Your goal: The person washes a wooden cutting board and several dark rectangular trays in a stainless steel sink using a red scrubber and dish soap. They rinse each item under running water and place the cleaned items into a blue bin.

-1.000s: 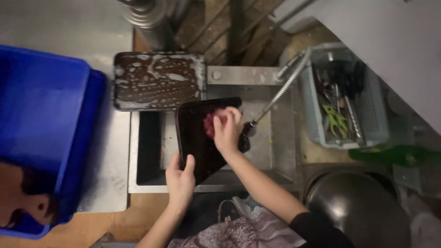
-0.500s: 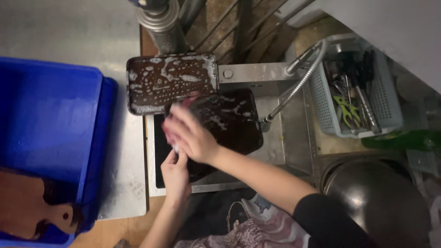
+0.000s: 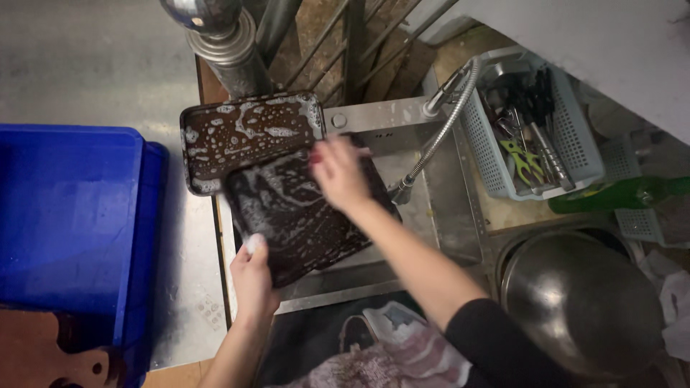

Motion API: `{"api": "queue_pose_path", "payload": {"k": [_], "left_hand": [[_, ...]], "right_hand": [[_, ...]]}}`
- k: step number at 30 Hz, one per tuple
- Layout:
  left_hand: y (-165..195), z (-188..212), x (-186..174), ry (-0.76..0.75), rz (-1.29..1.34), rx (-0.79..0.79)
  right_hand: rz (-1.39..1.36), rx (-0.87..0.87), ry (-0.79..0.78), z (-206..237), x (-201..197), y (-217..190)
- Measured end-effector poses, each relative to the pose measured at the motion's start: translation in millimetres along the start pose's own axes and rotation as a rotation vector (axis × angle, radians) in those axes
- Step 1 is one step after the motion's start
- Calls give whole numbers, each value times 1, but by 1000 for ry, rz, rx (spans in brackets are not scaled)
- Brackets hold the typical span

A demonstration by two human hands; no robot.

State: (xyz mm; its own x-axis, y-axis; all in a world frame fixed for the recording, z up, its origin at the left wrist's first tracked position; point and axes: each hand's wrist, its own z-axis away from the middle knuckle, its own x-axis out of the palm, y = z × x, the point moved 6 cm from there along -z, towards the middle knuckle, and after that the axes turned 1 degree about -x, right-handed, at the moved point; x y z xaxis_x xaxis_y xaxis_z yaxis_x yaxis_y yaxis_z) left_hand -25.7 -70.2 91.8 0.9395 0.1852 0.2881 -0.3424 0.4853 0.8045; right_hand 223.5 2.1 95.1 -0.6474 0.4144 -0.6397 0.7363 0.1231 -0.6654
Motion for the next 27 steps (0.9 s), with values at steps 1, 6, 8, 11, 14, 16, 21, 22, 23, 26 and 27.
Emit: {"api": "queue_pose_path", "payload": {"k": [1,6,8,11,14,16,21,22,23,26,27], "left_hand": [[-2,-3,1,-3,-66,21],[-6,-10,1,-64,-112,104],[-2,-6,-10,2,-140,114],[10,-3,-35,52,-97,69],[26,-7,-56,19,-24,-24],[32,-18,-66,-5,-6,-174],[-2,-35,-27,-194,-83,-374],[-14,-37,-17,-169,-86,-343],[-24,-41,-6,-142,-91,-312],[-33,-63,12,-148,-54,-128],[-25,-74,9,-149,-211,15]], "right_hand": [[-165,-25,-24,4,15,-22],[-275,-284,-65,74,27,-110],[-206,-437,-22,98,-6,-93],[-29,-32,71,95,-34,-3],[-207,288,265,81,-48,86],[-695,539,227,76,-41,130],[-1821,927,-62,93,26,65],[-1917,970,-111,97,45,34],[-1984,1051,-154,104,65,2],[-2098,1230,-166,113,78,-52],[-2102,1237,-109,112,68,-53]]}}
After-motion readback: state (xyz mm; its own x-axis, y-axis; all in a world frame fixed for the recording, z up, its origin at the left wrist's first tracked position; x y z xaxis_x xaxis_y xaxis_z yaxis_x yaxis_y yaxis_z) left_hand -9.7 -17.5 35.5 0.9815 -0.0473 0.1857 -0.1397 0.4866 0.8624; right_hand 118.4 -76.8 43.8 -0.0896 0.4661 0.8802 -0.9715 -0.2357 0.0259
